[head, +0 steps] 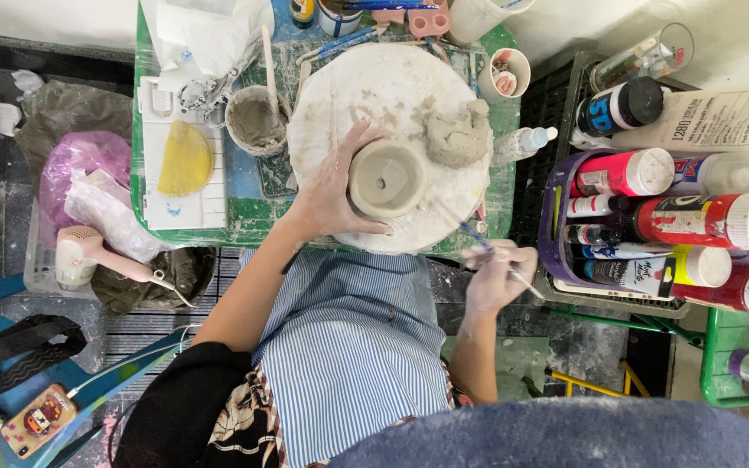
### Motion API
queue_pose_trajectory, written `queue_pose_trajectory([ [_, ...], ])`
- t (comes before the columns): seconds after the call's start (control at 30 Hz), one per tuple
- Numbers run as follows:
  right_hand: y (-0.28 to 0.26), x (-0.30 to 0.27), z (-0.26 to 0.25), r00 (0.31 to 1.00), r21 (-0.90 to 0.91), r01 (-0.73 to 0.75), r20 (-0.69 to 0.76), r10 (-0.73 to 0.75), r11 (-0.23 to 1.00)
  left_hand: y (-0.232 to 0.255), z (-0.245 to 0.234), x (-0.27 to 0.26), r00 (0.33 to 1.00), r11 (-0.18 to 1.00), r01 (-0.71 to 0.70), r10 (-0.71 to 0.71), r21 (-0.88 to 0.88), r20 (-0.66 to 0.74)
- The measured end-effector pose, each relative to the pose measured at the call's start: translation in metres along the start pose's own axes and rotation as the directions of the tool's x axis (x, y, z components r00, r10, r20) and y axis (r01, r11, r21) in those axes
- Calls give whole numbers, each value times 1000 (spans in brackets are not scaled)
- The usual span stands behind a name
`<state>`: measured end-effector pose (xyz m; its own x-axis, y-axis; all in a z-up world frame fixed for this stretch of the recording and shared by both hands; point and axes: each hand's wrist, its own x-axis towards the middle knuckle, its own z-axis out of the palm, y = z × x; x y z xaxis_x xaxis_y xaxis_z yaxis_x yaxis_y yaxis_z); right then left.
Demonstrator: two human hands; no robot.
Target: The person shapes a piece of clay on a pottery wheel using a brush and their hands.
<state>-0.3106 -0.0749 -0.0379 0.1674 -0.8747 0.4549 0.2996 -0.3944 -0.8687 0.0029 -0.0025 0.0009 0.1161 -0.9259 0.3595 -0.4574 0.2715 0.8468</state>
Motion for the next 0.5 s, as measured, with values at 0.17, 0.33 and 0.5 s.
queue_pose_trajectory([
  [0.17,-6,-11,3,988,74,-84,132,74,994,0,0,1,1000,1000,24,-24,-17,3],
  [0.33,3,-16,22,971,31,-65,233,56,997,-5,5,0,998,996,64,-65,-67,-15],
  [0.5,-13,21,8,999,74,-7,-32,10,997,-1,-2,2,999,997,-18,15,-76,-43],
])
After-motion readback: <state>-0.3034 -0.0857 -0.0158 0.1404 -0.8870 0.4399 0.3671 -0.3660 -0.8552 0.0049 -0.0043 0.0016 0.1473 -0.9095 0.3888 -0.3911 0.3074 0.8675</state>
